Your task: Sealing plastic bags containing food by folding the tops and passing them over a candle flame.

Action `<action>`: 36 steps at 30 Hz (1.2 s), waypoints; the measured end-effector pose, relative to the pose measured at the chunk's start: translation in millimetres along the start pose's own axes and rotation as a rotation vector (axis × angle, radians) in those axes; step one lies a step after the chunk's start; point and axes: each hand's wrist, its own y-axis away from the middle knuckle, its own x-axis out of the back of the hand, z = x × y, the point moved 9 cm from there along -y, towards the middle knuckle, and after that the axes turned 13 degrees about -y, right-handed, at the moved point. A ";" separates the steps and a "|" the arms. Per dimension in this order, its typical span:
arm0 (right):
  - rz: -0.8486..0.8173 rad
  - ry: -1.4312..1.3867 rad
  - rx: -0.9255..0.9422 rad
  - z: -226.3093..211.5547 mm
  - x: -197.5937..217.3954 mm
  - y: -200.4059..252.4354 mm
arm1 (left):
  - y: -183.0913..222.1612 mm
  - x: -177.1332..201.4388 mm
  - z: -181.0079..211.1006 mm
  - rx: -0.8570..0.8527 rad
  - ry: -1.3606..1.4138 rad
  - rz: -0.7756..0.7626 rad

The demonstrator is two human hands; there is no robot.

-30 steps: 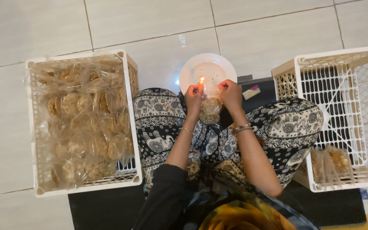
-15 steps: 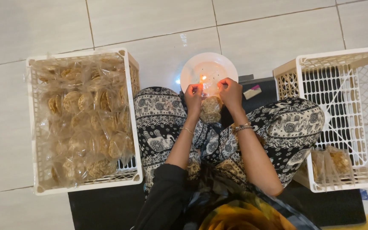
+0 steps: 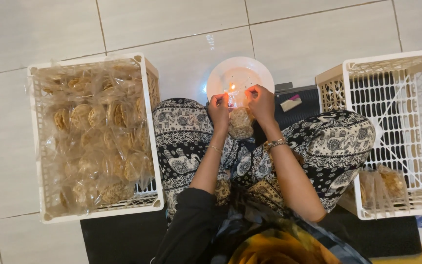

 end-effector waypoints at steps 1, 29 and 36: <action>-0.004 0.003 0.001 -2.2 -0.2 0.3 | -0.3 0.9 -0.2 -0.002 0.002 0.008; -0.049 -0.024 -0.038 -7.6 -8.0 2.5 | -13.2 6.1 -13.2 -0.037 0.013 0.079; -0.085 0.021 0.024 0.1 -9.7 0.0 | -0.9 6.7 -8.4 -0.033 -0.023 0.062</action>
